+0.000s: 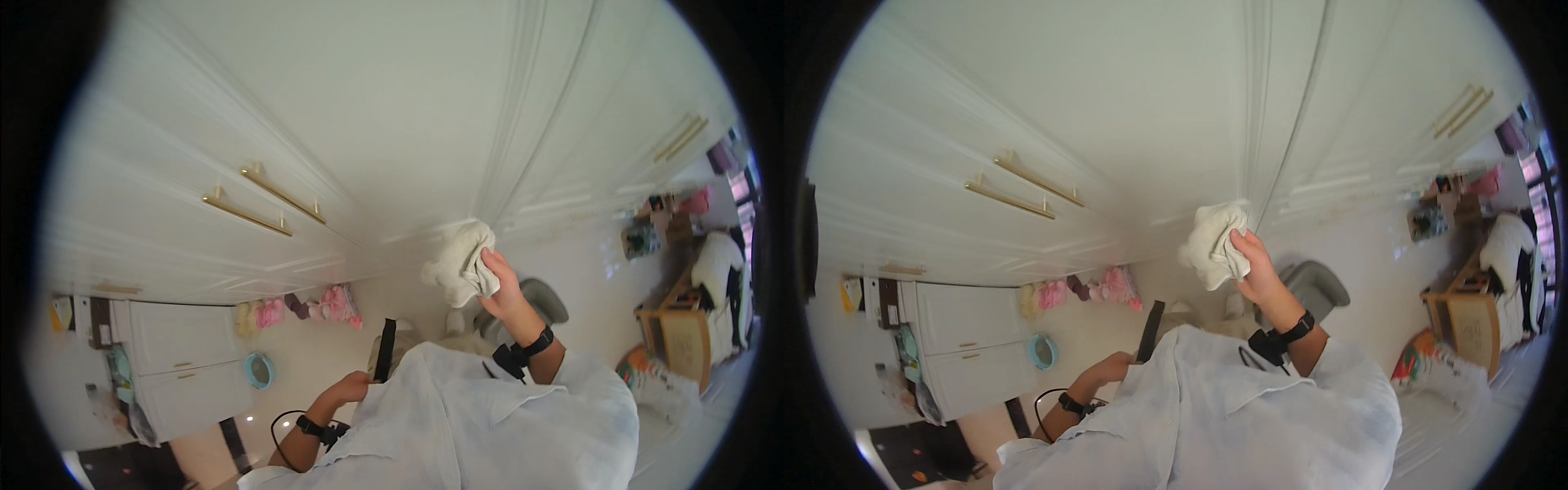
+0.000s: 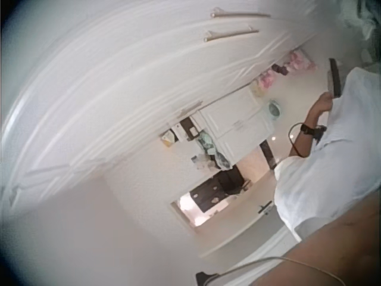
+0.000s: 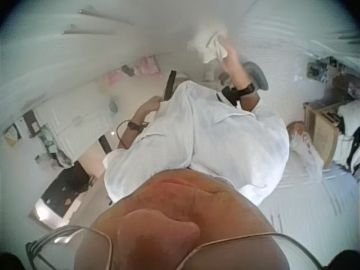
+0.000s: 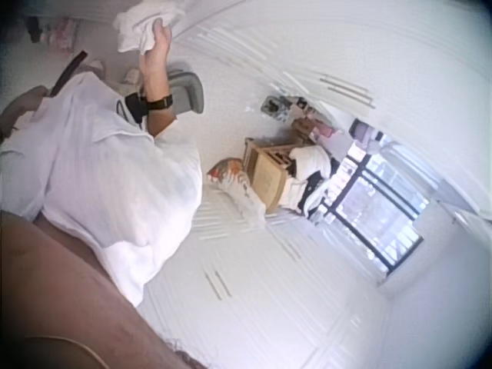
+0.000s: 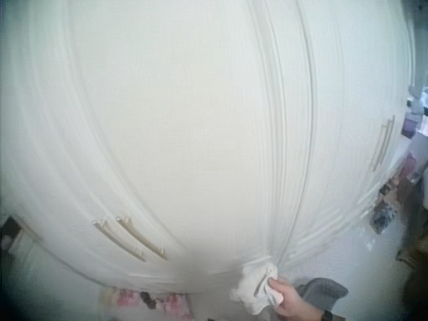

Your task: The person wrings out a cloth in a bucket of water and then uses it to wipe down various white cabinet doors and a countertop surface.

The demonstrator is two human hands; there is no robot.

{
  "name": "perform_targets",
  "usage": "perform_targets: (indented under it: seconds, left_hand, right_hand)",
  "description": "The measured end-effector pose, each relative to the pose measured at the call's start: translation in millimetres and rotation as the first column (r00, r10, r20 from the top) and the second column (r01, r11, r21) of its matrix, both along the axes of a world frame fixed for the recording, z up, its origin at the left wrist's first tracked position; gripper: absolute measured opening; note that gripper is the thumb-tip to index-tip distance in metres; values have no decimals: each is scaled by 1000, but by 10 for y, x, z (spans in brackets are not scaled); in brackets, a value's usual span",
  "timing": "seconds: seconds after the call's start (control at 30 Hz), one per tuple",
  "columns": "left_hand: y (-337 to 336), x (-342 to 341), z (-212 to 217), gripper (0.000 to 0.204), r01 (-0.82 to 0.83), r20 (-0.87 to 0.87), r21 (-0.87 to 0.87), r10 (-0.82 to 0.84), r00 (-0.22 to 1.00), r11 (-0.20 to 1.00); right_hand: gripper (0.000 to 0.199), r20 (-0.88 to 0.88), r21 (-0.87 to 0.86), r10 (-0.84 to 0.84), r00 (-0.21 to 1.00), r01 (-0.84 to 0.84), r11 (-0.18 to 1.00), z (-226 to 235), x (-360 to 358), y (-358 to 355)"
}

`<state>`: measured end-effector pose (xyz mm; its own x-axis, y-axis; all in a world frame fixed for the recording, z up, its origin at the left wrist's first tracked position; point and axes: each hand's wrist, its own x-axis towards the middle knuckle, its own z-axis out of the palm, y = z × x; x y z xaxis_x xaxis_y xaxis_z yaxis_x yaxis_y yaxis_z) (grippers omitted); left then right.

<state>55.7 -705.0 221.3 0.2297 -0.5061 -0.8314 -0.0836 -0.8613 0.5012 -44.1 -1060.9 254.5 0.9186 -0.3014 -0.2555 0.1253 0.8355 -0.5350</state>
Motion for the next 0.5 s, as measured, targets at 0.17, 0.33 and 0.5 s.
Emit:
perform_targets:
  seconds: [0.17,0.33,0.5]
  left_hand:
    - [-238,369,-315,39,291,484,90,-297,823,953]
    - [-1145,867,884,21,24,647,-568,429,630,823]
    - [-1684,1560,1529,38,533,593,-659,802,-64,530]
  right_hand:
    - [50,411,-346,-140,901,297,890,459,331,-377]
    - [61,738,-627,-21,675,696,349,1149,757,-663]
    - [41,858,-281,-39,512,405,-870,2081,1667,-830]
